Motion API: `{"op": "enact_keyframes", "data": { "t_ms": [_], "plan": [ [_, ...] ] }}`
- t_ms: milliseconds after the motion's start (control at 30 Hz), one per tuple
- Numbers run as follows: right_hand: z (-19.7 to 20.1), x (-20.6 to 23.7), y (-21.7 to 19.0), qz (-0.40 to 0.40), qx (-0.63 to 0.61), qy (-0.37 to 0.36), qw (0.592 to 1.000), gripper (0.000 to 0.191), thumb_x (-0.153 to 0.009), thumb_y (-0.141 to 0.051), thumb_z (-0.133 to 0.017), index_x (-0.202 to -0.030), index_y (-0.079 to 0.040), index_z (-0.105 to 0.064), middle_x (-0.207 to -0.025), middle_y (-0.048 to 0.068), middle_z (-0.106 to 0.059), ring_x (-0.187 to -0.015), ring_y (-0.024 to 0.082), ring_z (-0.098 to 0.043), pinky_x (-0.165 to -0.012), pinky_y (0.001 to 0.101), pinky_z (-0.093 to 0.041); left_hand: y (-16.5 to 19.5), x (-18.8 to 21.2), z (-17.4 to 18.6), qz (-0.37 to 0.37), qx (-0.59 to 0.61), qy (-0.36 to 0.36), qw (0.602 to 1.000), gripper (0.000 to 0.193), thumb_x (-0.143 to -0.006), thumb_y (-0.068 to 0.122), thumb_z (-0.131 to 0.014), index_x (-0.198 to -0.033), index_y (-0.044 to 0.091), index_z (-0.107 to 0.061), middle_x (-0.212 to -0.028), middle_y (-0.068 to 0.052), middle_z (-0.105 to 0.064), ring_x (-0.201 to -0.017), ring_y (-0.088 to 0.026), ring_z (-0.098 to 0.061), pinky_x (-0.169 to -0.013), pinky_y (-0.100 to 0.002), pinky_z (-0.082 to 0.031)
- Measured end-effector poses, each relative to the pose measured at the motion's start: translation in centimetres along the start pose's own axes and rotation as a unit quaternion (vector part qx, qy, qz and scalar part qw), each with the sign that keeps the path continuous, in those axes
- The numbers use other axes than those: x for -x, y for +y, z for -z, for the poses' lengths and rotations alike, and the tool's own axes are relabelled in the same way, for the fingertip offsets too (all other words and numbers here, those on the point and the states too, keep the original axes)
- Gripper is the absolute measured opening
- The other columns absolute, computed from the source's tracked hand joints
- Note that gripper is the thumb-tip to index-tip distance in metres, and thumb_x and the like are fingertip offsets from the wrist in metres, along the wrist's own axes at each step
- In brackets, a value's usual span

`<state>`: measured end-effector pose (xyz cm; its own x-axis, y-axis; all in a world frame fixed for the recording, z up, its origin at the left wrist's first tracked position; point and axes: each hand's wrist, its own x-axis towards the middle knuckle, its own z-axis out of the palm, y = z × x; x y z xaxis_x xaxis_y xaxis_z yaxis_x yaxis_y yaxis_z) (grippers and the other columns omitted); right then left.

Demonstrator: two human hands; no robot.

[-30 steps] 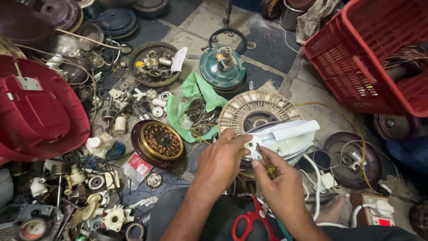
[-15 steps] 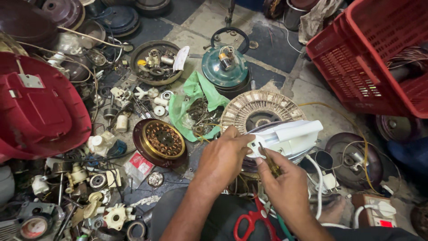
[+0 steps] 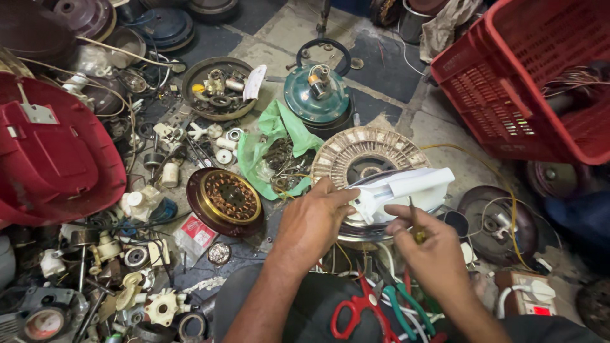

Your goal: The person is repairing a white electric iron by connecting wires to its internal components. They use a screwdriver to adjust connections and test the appliance with a power cord.

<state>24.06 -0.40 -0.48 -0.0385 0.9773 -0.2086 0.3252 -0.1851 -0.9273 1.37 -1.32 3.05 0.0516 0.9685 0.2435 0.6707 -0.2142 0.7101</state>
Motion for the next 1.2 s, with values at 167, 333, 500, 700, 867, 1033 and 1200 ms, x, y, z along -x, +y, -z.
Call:
{"op": "enact_keyframes", "data": {
  "t_ms": [167, 333, 500, 700, 867, 1033, 1200],
  "plan": [
    [-0.5, 1.1, -0.5, 0.070, 0.025, 0.019, 0.997, 0.030, -0.090, -0.010, -0.071, -0.118, -0.006, -0.078, -0.087, 0.005, -0.076, -0.066, 0.005, -0.058, -0.058, 0.0228, -0.047, 0.0, 0.0, -0.1, -0.006, 0.003, 0.007, 1.000, 0.029, -0.085, 0.022, -0.075, -0.114, 0.018, -0.078, -0.099, -0.010, -0.068, -0.089, -0.034, -0.070, -0.074, -0.046, -0.054],
    [-2.8, 2.1, -0.8, 0.146, 0.065, 0.047, 0.986, 0.024, -0.087, -0.013, -0.076, -0.108, -0.002, -0.079, -0.092, 0.005, -0.080, -0.079, 0.006, -0.066, -0.070, 0.0238, -0.053, 0.1, 0.1, 0.1, -0.025, 0.012, 0.019, 0.999, 0.029, -0.085, 0.020, -0.076, -0.114, 0.017, -0.077, -0.100, -0.010, -0.069, -0.091, -0.034, -0.071, -0.076, -0.045, -0.054],
    [-3.3, 1.7, -0.8, 0.146, 0.055, 0.064, 0.986, 0.021, -0.084, -0.012, -0.078, -0.102, -0.001, -0.079, -0.090, 0.006, -0.080, -0.081, 0.009, -0.069, -0.075, 0.0252, -0.054, 0.1, 0.0, 0.1, -0.015, 0.024, 0.015, 1.000, 0.028, -0.084, 0.022, -0.078, -0.112, 0.017, -0.078, -0.100, -0.009, -0.071, -0.090, -0.033, -0.071, -0.074, -0.045, -0.054],
    [-3.4, 1.7, -1.1, 0.189, 0.084, 0.073, 0.976, 0.020, -0.083, -0.011, -0.078, -0.100, -0.001, -0.080, -0.088, 0.009, -0.079, -0.081, 0.013, -0.073, -0.076, 0.0265, -0.054, 0.3, -0.3, 0.3, -0.002, 0.030, 0.006, 1.000, 0.028, -0.082, 0.020, -0.078, -0.110, 0.017, -0.079, -0.098, -0.009, -0.071, -0.090, -0.032, -0.071, -0.076, -0.044, -0.054],
    [-3.1, 1.8, -1.5, 0.197, 0.093, 0.054, 0.975, 0.019, -0.084, -0.011, -0.076, -0.100, -0.001, -0.080, -0.089, 0.010, -0.078, -0.082, 0.014, -0.072, -0.078, 0.0274, -0.054, 0.6, -0.3, 0.5, 0.000, 0.026, -0.005, 1.000, 0.028, -0.083, 0.018, -0.077, -0.111, 0.016, -0.078, -0.098, -0.009, -0.070, -0.091, -0.032, -0.070, -0.077, -0.043, -0.053],
    [-3.4, 1.9, -1.5, 0.162, 0.054, 0.047, 0.984, 0.020, -0.086, -0.012, -0.074, -0.101, -0.001, -0.079, -0.088, 0.006, -0.079, -0.081, 0.010, -0.070, -0.075, 0.0263, -0.054, 0.6, -0.3, 0.7, -0.001, 0.039, -0.011, 0.999, 0.028, -0.084, 0.015, -0.075, -0.111, 0.016, -0.078, -0.100, -0.009, -0.071, -0.093, -0.032, -0.070, -0.079, -0.043, -0.053],
    [-3.0, 1.2, -2.1, 0.087, 0.018, 0.064, 0.994, 0.022, -0.091, -0.013, -0.072, -0.109, -0.003, -0.079, -0.084, 0.006, -0.077, -0.073, 0.008, -0.064, -0.066, 0.0265, -0.053, 0.6, -0.4, 0.7, 0.008, 0.029, -0.018, 0.999, 0.029, -0.083, 0.019, -0.077, -0.112, 0.018, -0.078, -0.100, -0.009, -0.071, -0.094, -0.032, -0.070, -0.078, -0.044, -0.053]
  ]
}}
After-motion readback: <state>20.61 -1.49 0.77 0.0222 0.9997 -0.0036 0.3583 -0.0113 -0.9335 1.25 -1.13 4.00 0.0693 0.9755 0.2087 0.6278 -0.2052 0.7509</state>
